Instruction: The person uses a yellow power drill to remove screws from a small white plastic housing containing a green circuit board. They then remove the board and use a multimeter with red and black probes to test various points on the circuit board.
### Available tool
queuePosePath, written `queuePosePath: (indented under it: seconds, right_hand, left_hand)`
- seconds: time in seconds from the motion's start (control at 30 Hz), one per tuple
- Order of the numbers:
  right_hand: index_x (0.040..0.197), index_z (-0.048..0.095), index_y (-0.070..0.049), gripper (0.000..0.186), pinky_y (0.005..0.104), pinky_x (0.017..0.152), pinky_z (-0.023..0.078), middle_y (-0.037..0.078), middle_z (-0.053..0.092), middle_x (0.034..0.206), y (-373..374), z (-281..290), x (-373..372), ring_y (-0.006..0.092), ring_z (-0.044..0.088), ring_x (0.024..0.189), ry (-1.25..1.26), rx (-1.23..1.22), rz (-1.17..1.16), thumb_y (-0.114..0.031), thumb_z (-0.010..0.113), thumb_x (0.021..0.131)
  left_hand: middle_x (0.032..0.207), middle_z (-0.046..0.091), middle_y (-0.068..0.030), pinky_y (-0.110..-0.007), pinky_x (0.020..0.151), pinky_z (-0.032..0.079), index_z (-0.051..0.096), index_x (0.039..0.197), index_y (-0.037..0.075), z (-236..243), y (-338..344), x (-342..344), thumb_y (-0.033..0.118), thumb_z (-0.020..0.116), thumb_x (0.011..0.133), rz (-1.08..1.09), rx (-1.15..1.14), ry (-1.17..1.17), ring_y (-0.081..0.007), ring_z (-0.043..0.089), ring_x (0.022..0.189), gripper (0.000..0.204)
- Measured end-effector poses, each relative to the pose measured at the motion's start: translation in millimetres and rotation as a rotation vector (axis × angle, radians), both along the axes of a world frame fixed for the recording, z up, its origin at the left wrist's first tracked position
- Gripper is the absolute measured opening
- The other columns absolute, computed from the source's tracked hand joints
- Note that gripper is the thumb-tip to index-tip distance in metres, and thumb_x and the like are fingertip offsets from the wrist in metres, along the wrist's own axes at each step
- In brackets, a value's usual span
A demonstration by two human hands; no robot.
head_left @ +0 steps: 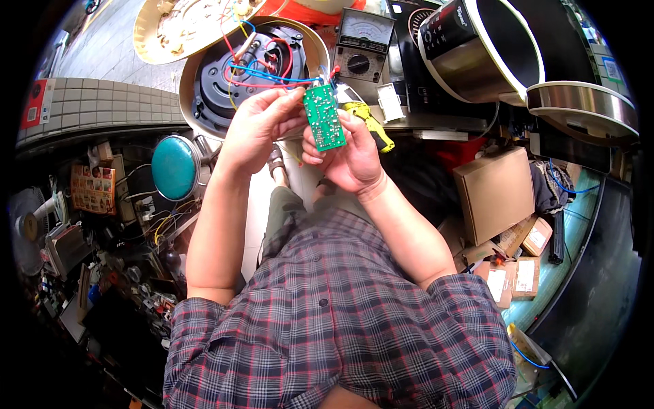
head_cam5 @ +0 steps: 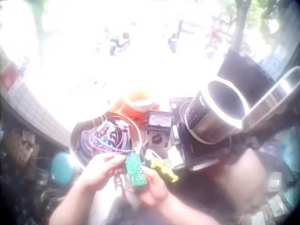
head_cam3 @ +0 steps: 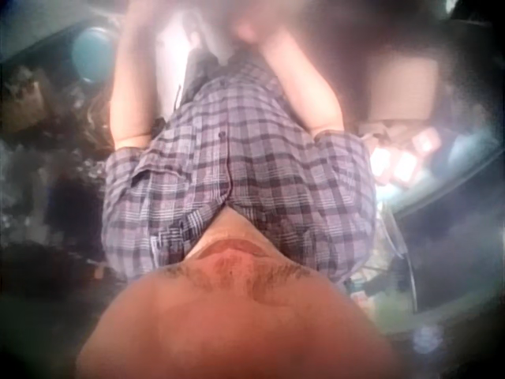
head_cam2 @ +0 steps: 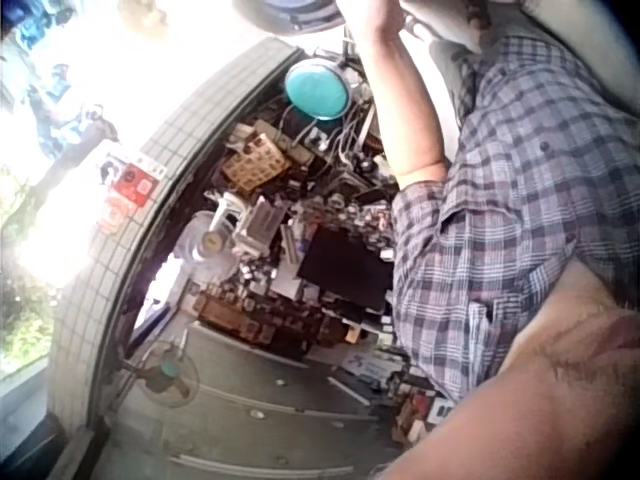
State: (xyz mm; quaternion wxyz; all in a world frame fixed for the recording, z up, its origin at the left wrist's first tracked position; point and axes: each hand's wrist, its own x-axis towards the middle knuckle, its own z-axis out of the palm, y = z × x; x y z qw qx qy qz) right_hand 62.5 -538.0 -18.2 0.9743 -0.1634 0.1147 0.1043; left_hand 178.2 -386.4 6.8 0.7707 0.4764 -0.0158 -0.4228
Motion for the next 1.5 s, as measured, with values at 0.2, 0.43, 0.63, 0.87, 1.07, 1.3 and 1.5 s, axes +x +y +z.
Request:
queuePosePath:
  seconds: [0.2,0.43,0.63,0.87,1.07,1.3,1.5]
  right_hand:
    - [0.117,0.057,-0.010,0.038,0.0316,0.069,0.040,0.003,0.049,0.084,-2,4,1,0.0167,0.045,0.076,0.000,-0.005,0.002,-0.044,0.047,0.104]
    - [0.122,0.057,-0.008,0.041,0.0313,0.070,0.041,0.004,0.050,0.085,-3,3,0,0.0169,0.047,0.076,-0.001,0.007,0.008,-0.044,0.046,0.104]
    - [0.124,0.057,-0.008,0.044,0.0313,0.070,0.041,0.005,0.051,0.086,-3,-2,0,0.0168,0.047,0.076,-0.009,0.031,0.014,-0.045,0.045,0.104]
    - [0.134,0.055,-0.004,0.052,0.0308,0.071,0.041,0.005,0.051,0.086,-4,-4,-2,0.0167,0.047,0.076,0.010,0.037,0.014,-0.045,0.044,0.104]
    - [0.135,0.055,-0.002,0.055,0.0315,0.071,0.041,0.005,0.052,0.086,-4,-4,-1,0.0173,0.047,0.076,-0.003,0.022,0.017,-0.046,0.043,0.104]
    - [0.134,0.056,-0.001,0.057,0.0322,0.071,0.042,0.006,0.053,0.086,-3,-3,-1,0.0178,0.048,0.076,0.011,0.006,0.012,-0.047,0.043,0.104]
    - [0.130,0.062,-0.001,0.052,0.0324,0.072,0.046,0.008,0.067,0.096,-4,-7,-2,0.0171,0.058,0.077,-0.044,0.093,0.010,-0.045,0.050,0.104]
  left_hand:
    - [0.108,0.074,-0.0081,-0.029,0.091,0.059,0.069,0.113,0.002,-6,-3,-2,0.022,0.066,0.104,0.032,0.014,-0.021,-0.0136,0.073,0.096,0.023]
    - [0.107,0.075,-0.0077,-0.028,0.090,0.059,0.070,0.112,0.002,-5,-4,-3,0.023,0.066,0.104,0.036,0.029,-0.032,-0.0135,0.073,0.096,0.022]
    - [0.106,0.075,-0.0073,-0.028,0.090,0.059,0.070,0.113,0.002,-5,-3,-4,0.023,0.065,0.105,0.033,0.041,-0.053,-0.0130,0.073,0.095,0.023]
    - [0.107,0.075,-0.0073,-0.028,0.090,0.059,0.070,0.113,0.002,-3,-4,-5,0.023,0.063,0.105,0.034,0.065,-0.060,-0.0128,0.073,0.096,0.023]
    - [0.106,0.073,-0.0092,-0.027,0.090,0.059,0.070,0.110,0.000,-4,-4,-5,0.024,0.065,0.105,0.043,0.064,-0.046,-0.0143,0.072,0.096,0.025]
    - [0.107,0.075,-0.0071,-0.027,0.087,0.058,0.070,0.117,0.002,-5,-3,-5,0.023,0.061,0.107,0.039,0.054,-0.060,-0.0121,0.072,0.094,0.025]
    - [0.107,0.074,-0.0074,-0.027,0.088,0.059,0.069,0.120,0.001,-6,-2,-5,0.022,0.060,0.107,0.050,0.048,-0.058,-0.0127,0.072,0.094,0.026]
